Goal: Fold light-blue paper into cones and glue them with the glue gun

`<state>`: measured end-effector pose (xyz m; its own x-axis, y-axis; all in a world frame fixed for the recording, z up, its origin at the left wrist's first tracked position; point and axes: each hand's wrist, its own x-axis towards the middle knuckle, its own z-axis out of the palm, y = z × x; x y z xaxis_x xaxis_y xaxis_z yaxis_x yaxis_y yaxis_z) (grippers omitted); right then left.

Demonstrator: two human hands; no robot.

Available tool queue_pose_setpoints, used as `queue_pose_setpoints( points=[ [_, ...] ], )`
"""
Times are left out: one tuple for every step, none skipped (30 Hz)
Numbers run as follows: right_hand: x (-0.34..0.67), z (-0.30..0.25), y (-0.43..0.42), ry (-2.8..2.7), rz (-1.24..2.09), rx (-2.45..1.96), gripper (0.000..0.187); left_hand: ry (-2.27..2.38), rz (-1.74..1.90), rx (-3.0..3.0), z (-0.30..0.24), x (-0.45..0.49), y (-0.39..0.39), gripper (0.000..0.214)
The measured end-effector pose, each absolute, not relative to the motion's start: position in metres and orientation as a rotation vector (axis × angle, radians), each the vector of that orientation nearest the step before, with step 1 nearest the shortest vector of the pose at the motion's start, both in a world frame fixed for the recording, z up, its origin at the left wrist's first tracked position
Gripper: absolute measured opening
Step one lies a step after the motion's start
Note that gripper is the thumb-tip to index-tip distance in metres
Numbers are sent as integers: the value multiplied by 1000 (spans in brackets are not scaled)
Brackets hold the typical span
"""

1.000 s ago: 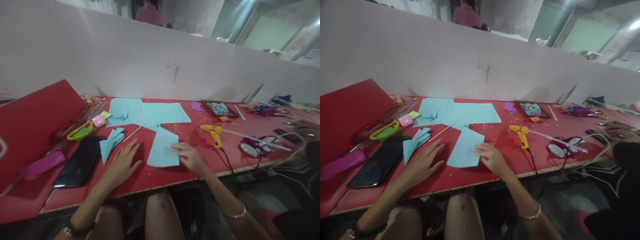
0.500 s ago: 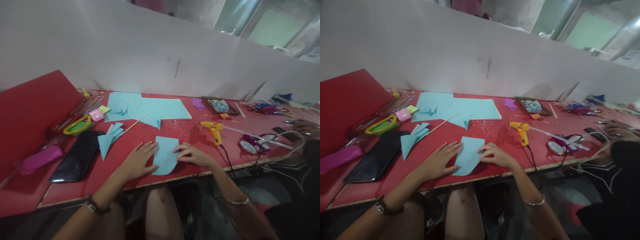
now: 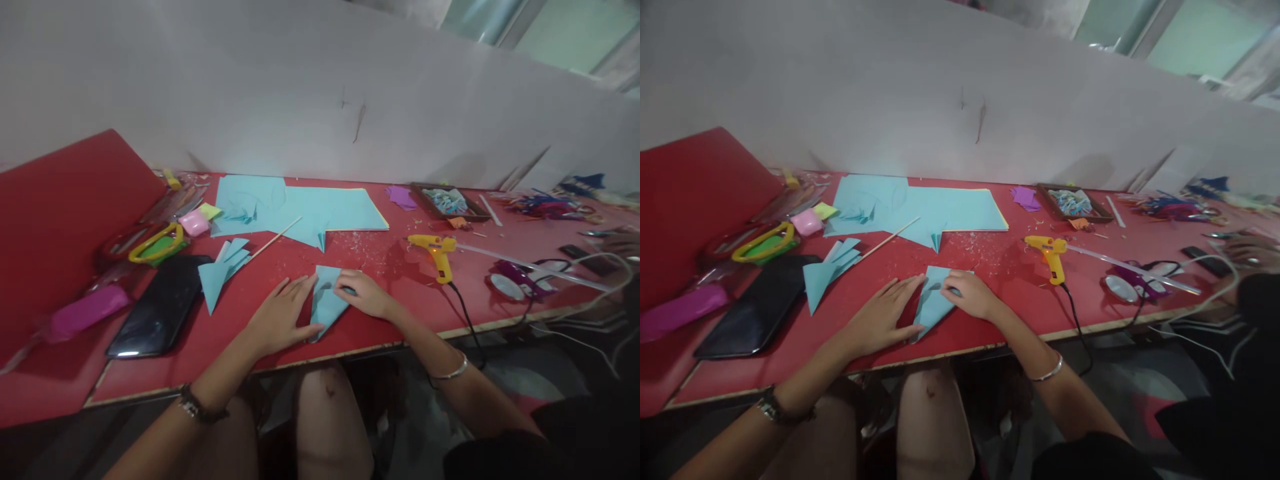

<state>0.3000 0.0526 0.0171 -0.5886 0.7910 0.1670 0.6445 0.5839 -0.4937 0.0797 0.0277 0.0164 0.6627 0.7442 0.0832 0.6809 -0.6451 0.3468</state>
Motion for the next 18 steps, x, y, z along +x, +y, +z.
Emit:
queue_pose_setpoints(
  points=[
    [299, 16, 53, -2439, 532, -1168, 20, 1153, 312, 2598, 16, 80, 28, 80],
    [298, 15, 54, -2430, 521, -1182, 19, 1164, 307, 2602, 15, 80, 28, 79],
    [297, 14, 54, -2421, 514, -1199, 19, 1174, 303, 2604, 15, 81, 28, 78],
    [297, 14, 54, -2409, 506, -1225, 19, 1180, 301, 2607, 14, 81, 28, 76],
    [296, 15, 54, -2398, 500, -1255, 19, 1181, 300, 2608, 14, 81, 27, 75],
    [295, 15, 53, -2387, 496, -1285, 19, 1181, 300, 2609, 14, 82, 27, 74],
    [294, 15, 53, -2378, 492, -1312, 20, 1181, 300, 2608, 14, 82, 27, 73],
    [293, 15, 52, -2369, 487, -1333, 20, 1184, 298, 2606, 15, 82, 27, 73],
    [292, 16, 52, -2361, 481, -1346, 20, 1188, 297, 2602, 15, 82, 27, 72],
    [292, 16, 52, -2353, 478, -1352, 20, 1194, 297, 2600, 15, 82, 27, 72],
    [291, 15, 52, -2346, 477, -1354, 20, 1198, 299, 2600, 15, 82, 27, 72],
    [291, 15, 52, -2336, 475, -1359, 20, 1201, 301, 2602, 15, 82, 28, 72],
    [290, 15, 52, -2325, 474, -1368, 19, 1208, 302, 2603, 15, 83, 28, 72],
    [290, 15, 52, -2312, 474, -1381, 19, 1215, 302, 2604, 14, 83, 28, 71],
    [290, 14, 53, -2298, 475, -1394, 18, 1219, 301, 2606, 13, 83, 28, 70],
    [290, 14, 53, -2284, 475, -1404, 18, 1224, 302, 2605, 13, 83, 29, 69],
    [290, 13, 53, -2270, 474, -1407, 18, 1226, 305, 2605, 12, 83, 29, 69],
    [290, 12, 53, -2258, 476, -1402, 18, 1225, 312, 2607, 11, 83, 29, 69]
  ],
)
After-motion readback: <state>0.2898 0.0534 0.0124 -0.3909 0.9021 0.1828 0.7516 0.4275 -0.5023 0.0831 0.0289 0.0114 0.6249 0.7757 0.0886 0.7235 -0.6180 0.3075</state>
